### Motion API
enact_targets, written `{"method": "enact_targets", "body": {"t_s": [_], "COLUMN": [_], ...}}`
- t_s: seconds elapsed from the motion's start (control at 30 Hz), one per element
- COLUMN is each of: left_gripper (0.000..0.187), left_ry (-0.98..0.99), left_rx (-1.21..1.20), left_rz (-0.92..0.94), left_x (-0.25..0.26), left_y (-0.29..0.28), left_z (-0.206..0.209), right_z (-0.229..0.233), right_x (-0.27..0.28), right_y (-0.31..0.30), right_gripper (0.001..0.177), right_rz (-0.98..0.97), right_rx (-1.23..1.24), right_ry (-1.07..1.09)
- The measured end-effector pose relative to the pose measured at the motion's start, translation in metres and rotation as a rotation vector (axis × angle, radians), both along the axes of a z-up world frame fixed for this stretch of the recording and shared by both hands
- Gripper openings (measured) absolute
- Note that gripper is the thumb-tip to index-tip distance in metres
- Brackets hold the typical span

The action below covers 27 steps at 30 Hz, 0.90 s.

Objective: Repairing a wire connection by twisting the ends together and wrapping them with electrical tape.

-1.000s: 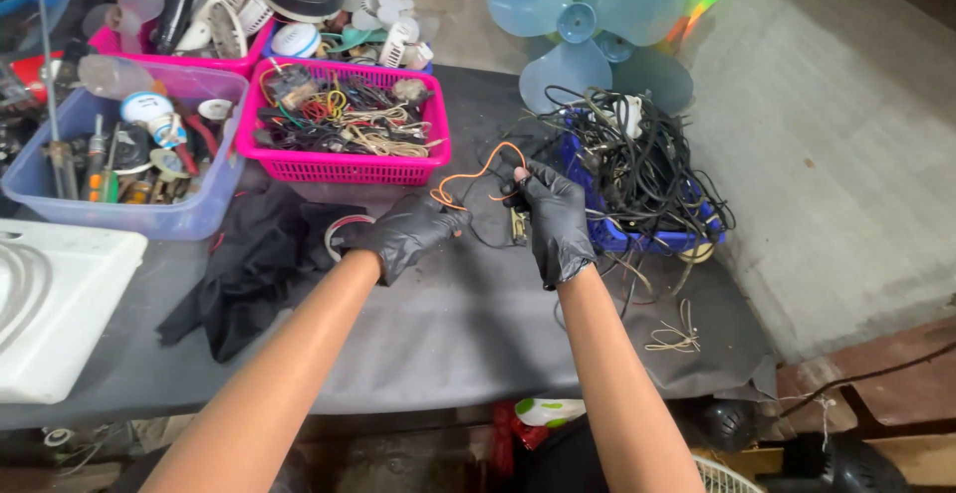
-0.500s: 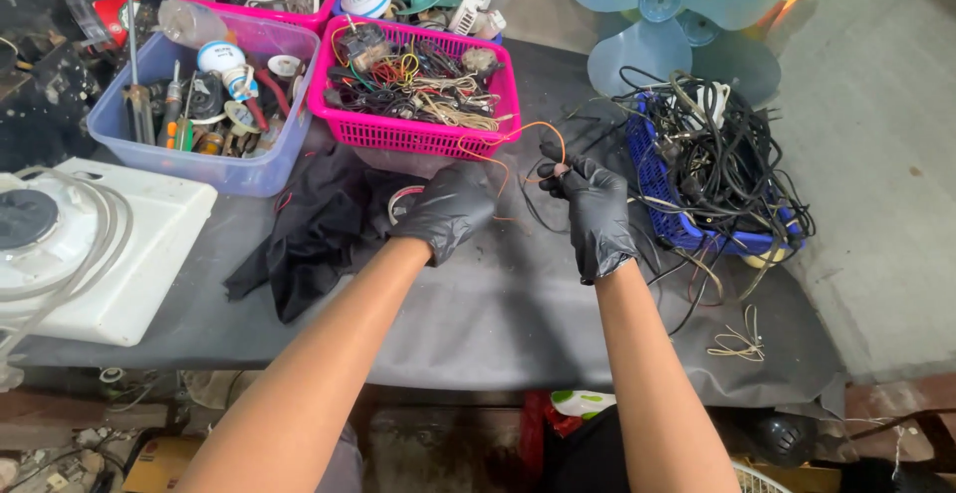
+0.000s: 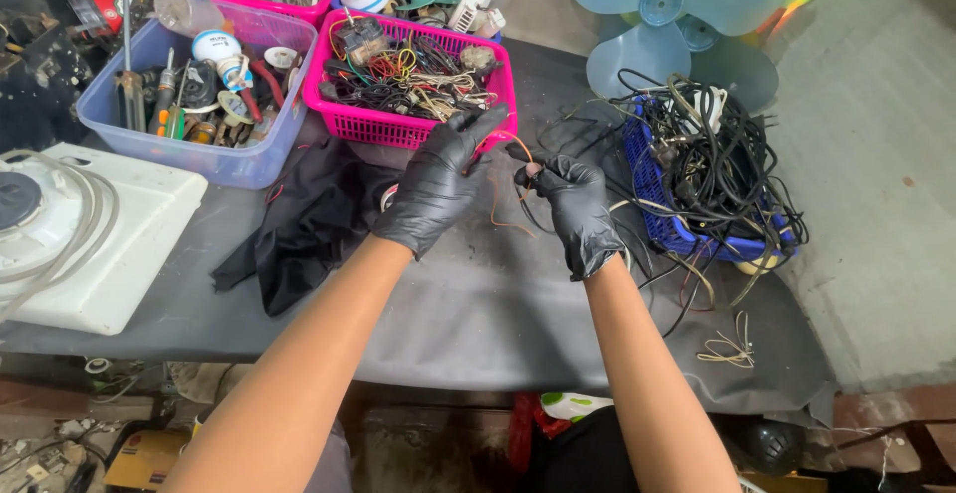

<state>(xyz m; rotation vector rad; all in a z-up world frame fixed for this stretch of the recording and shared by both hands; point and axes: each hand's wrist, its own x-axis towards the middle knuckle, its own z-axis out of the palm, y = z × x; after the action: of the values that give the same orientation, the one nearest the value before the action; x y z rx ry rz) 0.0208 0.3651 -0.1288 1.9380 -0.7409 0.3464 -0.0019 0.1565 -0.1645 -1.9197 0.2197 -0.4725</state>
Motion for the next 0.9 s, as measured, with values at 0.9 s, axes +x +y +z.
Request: {"method": "enact_targets", "body": {"t_s": [0.9], "left_gripper": [0.012], "left_ry": [0.677], "left_rx": [-0.722], "left_rz": [-0.145], "left_x": [0.048], "left_y": [-0.053], "left_z": [-0.069], "right_z": [-0.011], "right_x": [-0.003], "right_y": [0.035], "right_gripper": [0.017], "right_rz": [0.024], "right_rx": [0.291], "right_ry": [-0.012]}}
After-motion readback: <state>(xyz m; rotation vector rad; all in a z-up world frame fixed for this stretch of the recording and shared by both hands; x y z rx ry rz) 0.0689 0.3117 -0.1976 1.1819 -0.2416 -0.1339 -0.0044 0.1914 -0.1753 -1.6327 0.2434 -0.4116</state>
